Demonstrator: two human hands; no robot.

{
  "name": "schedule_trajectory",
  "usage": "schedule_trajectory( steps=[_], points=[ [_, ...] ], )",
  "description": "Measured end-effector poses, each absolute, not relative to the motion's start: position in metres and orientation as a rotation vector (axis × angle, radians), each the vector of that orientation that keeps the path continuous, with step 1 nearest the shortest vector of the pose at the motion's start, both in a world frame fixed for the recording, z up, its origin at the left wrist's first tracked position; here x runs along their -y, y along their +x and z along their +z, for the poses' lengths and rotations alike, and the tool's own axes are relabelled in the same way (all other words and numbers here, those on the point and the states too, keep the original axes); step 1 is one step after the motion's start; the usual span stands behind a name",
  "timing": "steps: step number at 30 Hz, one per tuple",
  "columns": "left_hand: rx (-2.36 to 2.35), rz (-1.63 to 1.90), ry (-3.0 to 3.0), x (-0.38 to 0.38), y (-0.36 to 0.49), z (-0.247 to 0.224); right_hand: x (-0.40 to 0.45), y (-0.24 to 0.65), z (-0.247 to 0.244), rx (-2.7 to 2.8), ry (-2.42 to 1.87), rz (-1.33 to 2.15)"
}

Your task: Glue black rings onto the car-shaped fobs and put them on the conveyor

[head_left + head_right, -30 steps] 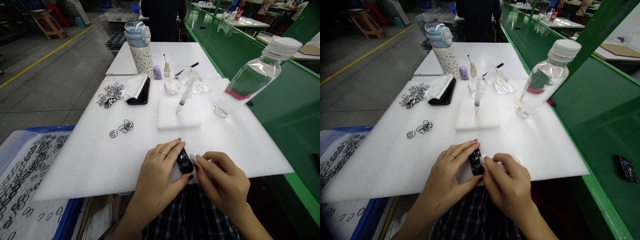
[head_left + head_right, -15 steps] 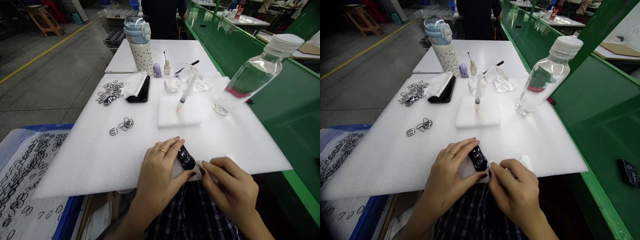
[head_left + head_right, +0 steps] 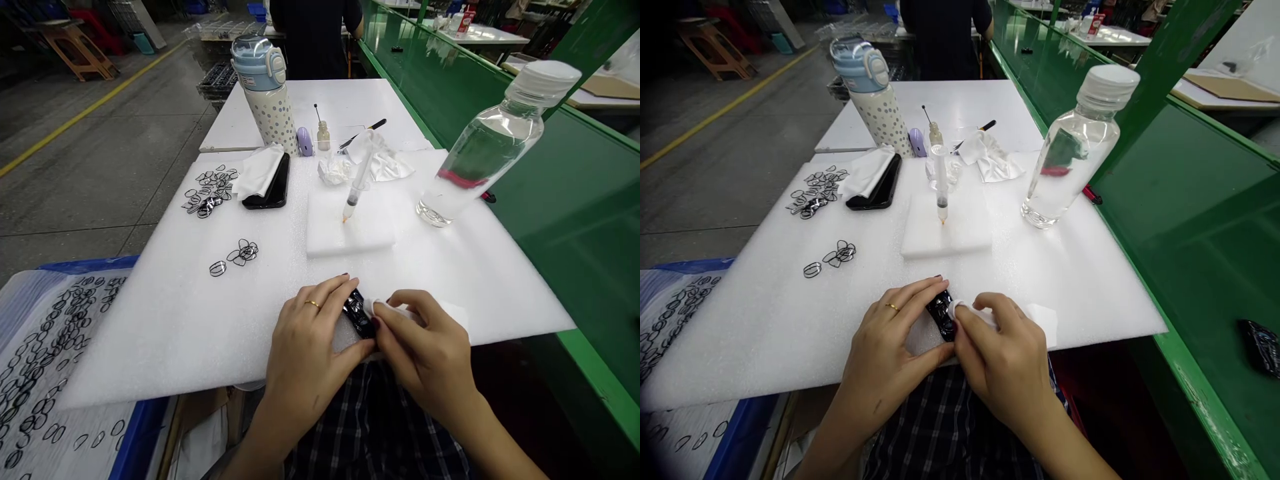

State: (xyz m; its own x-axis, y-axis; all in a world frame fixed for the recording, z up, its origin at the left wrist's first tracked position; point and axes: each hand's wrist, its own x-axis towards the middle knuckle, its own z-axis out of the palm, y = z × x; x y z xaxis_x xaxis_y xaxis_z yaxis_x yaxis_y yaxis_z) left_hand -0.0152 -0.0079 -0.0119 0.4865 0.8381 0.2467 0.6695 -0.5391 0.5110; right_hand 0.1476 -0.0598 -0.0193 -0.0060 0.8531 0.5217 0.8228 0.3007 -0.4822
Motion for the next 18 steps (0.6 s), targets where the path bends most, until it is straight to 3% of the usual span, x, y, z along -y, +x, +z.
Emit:
schedule_trajectory(
  steps=[6,13,18],
  points=[
    [-1.28,0.683,2.419,0.008,-0.015,-0.012,0.053,0.174,-0.014,1.681,-1.61,-0.024],
    [-1.33,0.71,2.436,0.009,-0.013,-0.012,0.04,0.212,-0.005,1.626,-1.868,-0.422],
    [-1.361,0.789,2.482,0.009,-0.012,-0.015,0.06,0.173,-0.001,1.803,-1.57,-0.173]
  ],
)
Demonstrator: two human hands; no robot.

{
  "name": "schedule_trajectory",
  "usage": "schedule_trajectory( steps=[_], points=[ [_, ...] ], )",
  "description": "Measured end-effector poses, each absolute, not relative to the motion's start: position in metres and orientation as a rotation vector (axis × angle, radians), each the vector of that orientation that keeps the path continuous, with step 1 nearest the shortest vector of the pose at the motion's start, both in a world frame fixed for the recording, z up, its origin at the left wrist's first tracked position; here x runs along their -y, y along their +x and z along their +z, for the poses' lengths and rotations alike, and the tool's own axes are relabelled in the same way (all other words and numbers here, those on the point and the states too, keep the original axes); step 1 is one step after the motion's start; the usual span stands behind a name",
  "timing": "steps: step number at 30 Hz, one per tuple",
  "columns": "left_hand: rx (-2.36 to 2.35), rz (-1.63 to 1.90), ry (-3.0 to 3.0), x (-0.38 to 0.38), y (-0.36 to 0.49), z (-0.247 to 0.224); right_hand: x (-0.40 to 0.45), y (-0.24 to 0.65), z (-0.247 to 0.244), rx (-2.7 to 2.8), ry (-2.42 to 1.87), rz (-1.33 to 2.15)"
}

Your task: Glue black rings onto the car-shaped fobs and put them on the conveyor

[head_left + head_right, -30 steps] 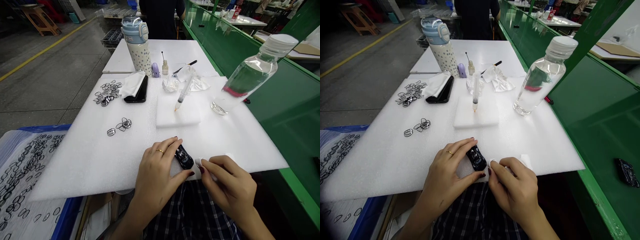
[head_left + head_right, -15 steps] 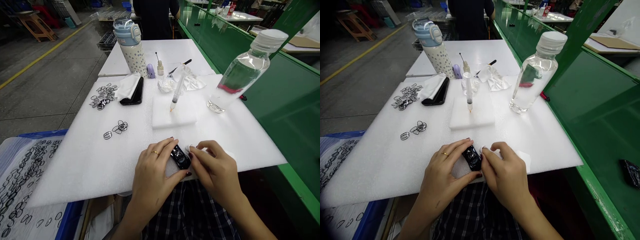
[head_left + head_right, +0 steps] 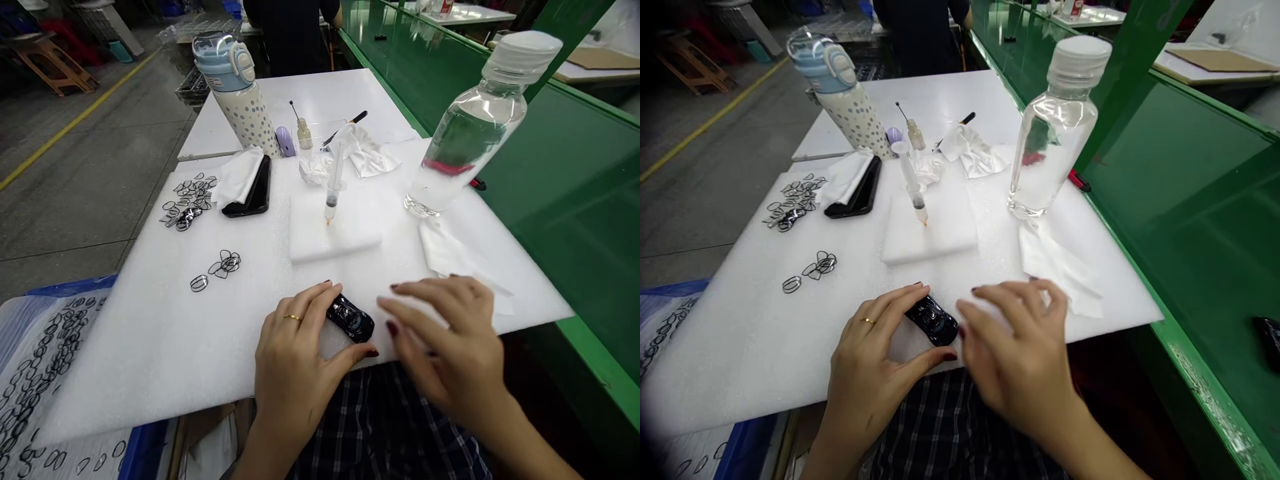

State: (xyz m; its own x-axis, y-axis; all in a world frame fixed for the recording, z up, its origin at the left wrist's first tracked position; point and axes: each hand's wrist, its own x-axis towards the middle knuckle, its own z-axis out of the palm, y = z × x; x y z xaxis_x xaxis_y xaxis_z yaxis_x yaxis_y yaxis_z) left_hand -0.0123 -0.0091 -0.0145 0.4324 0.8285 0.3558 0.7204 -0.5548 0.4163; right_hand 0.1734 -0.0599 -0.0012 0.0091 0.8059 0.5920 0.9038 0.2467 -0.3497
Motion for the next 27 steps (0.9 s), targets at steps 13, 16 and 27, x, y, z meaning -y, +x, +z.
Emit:
schedule_trajectory(
  steps=[13,16,27],
  points=[
    [-1.364,0.758,2.41,0.011,-0.012,-0.012,0.066,0.154,-0.012,1.794,-1.499,0.096],
    [-1.332,0.783,2.262,0.011,-0.019,-0.011,0.06,0.15,-0.009,1.701,-1.506,0.217],
    [-1.344,0.806,1.92,-0.013,-0.017,-0.007,0.061,0.233,0.003,1.444,-1.925,-0.064]
  ],
)
